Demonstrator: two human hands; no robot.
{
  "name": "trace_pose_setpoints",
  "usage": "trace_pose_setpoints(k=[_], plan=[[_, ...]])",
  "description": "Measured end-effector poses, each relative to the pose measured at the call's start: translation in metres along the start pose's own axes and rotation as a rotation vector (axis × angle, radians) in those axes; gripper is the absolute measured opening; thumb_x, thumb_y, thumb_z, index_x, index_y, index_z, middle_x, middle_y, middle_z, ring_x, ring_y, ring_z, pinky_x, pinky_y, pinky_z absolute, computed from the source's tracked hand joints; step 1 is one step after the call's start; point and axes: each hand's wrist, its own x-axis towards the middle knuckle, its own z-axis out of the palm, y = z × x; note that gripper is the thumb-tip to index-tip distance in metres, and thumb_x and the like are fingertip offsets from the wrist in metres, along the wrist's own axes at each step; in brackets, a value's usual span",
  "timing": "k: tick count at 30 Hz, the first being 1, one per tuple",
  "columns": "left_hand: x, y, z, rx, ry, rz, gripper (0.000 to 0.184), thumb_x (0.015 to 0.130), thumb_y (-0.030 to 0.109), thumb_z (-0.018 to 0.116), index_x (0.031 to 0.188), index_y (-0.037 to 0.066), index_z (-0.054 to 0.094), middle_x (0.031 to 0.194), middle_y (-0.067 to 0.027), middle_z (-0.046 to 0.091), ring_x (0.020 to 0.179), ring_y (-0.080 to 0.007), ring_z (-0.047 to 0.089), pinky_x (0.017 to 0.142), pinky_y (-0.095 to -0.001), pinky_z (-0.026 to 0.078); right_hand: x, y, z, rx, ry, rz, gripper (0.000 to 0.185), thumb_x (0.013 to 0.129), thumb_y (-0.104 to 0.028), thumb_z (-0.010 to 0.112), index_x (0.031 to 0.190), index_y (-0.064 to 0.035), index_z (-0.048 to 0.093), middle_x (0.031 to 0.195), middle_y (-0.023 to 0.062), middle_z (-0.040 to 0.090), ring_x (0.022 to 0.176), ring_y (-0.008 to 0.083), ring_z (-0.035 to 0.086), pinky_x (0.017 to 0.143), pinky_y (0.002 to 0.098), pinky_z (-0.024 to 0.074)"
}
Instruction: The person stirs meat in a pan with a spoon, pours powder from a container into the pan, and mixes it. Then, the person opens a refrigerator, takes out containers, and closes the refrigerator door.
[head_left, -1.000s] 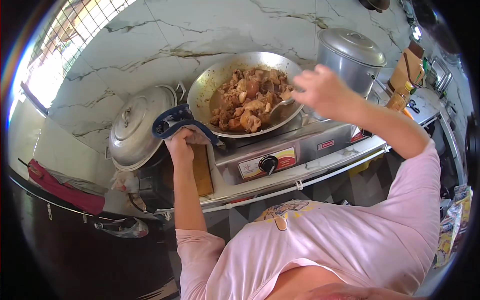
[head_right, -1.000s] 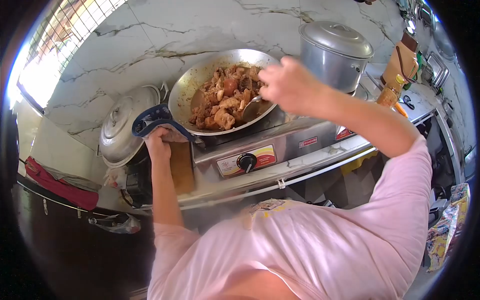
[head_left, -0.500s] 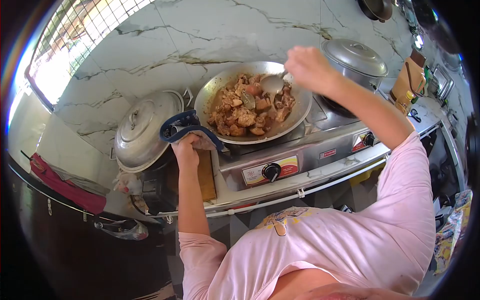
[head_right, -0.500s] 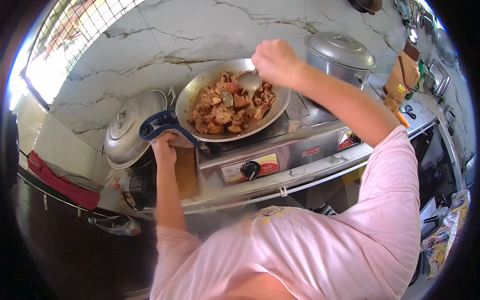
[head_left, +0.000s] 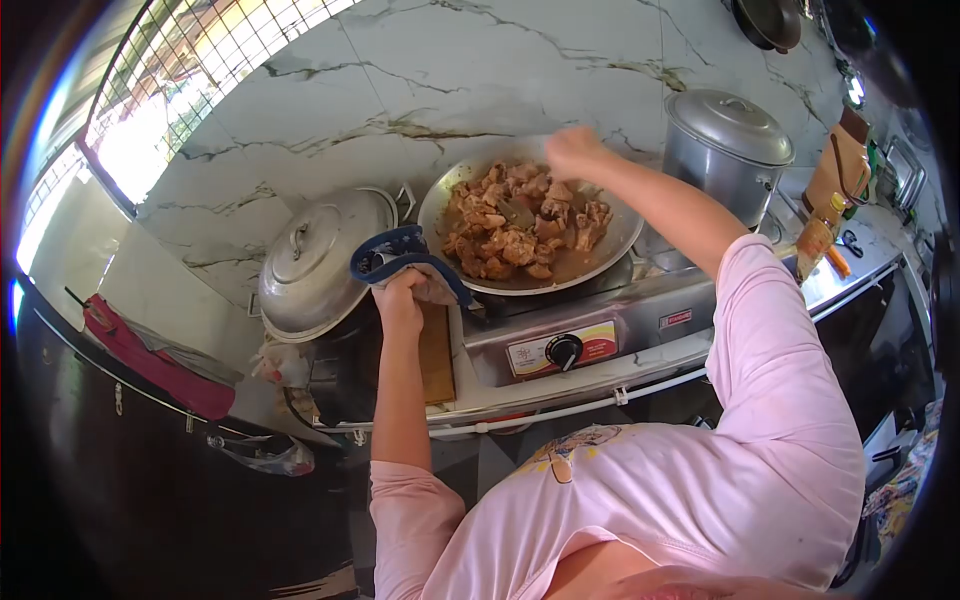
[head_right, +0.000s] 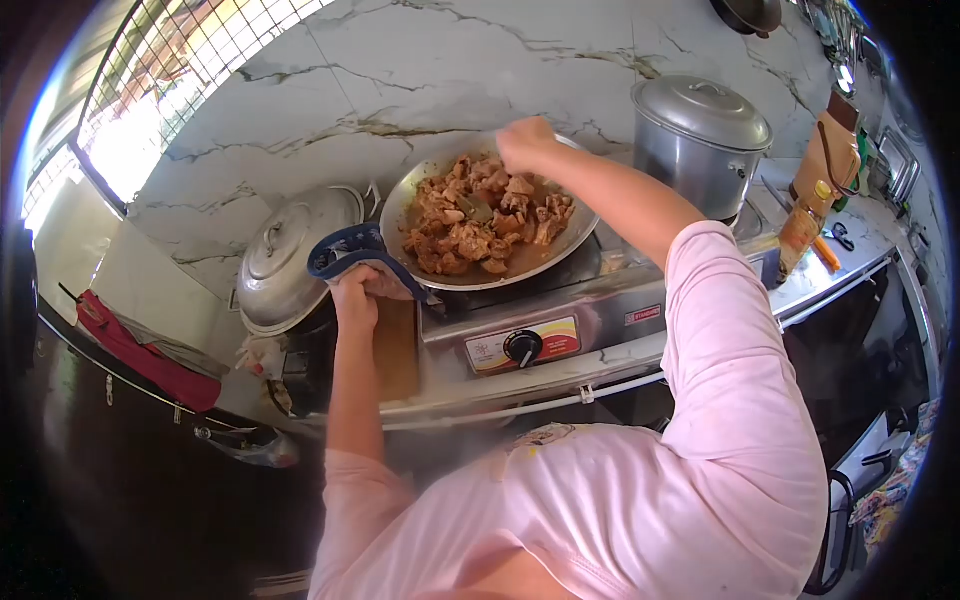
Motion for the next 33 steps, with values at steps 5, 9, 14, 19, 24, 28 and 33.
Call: trace_pose_setpoints(k=[5, 9, 14, 19, 24, 28, 33], plan=[[-0.001, 0.002, 0.003, 0.008, -0.014, 0.017, 0.035, 0.053, -0.014, 0.047, 0.082, 0.003, 0.058, 0.081, -0.0037, 0.060, 0.074, -0.0183, 0.058, 0.063, -0.0262, 0.045, -0.024, -0.036, -0.043, -0.132, 0.199, -0.279, 0.010, 0.061, -0.007, 0.056, 0.065, -0.0058, 0.065, 0.067, 0.0112, 0.062, 0.065, 0.0249, 0.062, 0.055, 0.0366, 0.0496], [-0.003, 0.005, 0.006, -0.011, 0.004, 0.000, 0.034, 0.053, -0.013, 0.047, 0.082, 0.002, 0.058, 0.081, -0.0042, 0.060, 0.074, -0.0186, 0.058, 0.064, -0.0262, 0.045, -0.043, -0.055, -0.056, -0.250, 0.434, -0.473, 0.007, 0.062, -0.009, 0.056, 0.061, -0.0089, 0.063, 0.063, 0.0091, 0.061, 0.064, 0.0191, 0.061, 0.051, 0.0315, 0.0496], [-0.003, 0.004, 0.004, -0.031, -0.023, -0.004, 0.034, 0.054, -0.013, 0.047, 0.081, 0.002, 0.059, 0.081, -0.0045, 0.060, 0.074, -0.0187, 0.058, 0.064, -0.0270, 0.045, -0.082, -0.072, -0.073, -0.298, 0.635, -0.613, 0.007, 0.058, -0.013, 0.057, 0.053, -0.0096, 0.057, 0.063, 0.0030, 0.052, 0.069, 0.0162, 0.052, 0.047, 0.0272, 0.0436], [0.000, 0.000, 0.001, 0.000, -0.025, 0.032, 0.033, 0.054, -0.013, 0.047, 0.081, 0.002, 0.059, 0.080, -0.0043, 0.060, 0.074, -0.0186, 0.058, 0.064, -0.0269, 0.046, -0.139, -0.088, -0.104, -0.311, 0.607, -0.659, 0.008, 0.058, -0.016, 0.056, 0.054, -0.0088, 0.057, 0.061, 0.0018, 0.049, 0.065, 0.0150, 0.049, 0.044, 0.0243, 0.0376], [-0.003, 0.004, 0.004, -0.004, -0.010, -0.003, 0.032, 0.054, -0.013, 0.048, 0.080, 0.003, 0.059, 0.079, -0.0040, 0.060, 0.072, -0.0187, 0.058, 0.063, -0.0268, 0.046, -0.143, -0.096, -0.068, -0.180, 0.459, -0.690, 0.010, 0.059, -0.016, 0.056, 0.058, -0.0072, 0.060, 0.065, 0.0048, 0.054, 0.066, 0.0180, 0.052, 0.048, 0.0280, 0.0430], [-0.005, 0.005, 0.006, 0.004, -0.049, 0.016, 0.033, 0.055, -0.013, 0.046, 0.080, 0.004, 0.058, 0.078, -0.0051, 0.061, 0.072, -0.0200, 0.059, 0.064, -0.0270, 0.047, -0.114, -0.088, -0.038, -0.190, 0.290, -0.529, 0.011, 0.062, -0.017, 0.057, 0.059, -0.0070, 0.062, 0.069, 0.0073, 0.059, 0.069, 0.0210, 0.056, 0.051, 0.0313, 0.0462], [-0.007, 0.005, 0.005, 0.011, -0.045, 0.018, 0.033, 0.055, -0.014, 0.046, 0.080, 0.004, 0.058, 0.079, -0.0050, 0.060, 0.074, -0.0198, 0.058, 0.064, -0.0266, 0.047, -0.080, -0.070, -0.071, -0.160, 0.258, -0.461, 0.009, 0.064, -0.015, 0.057, 0.060, -0.0080, 0.062, 0.067, 0.0083, 0.058, 0.069, 0.0191, 0.056, 0.052, 0.0341, 0.0461]])
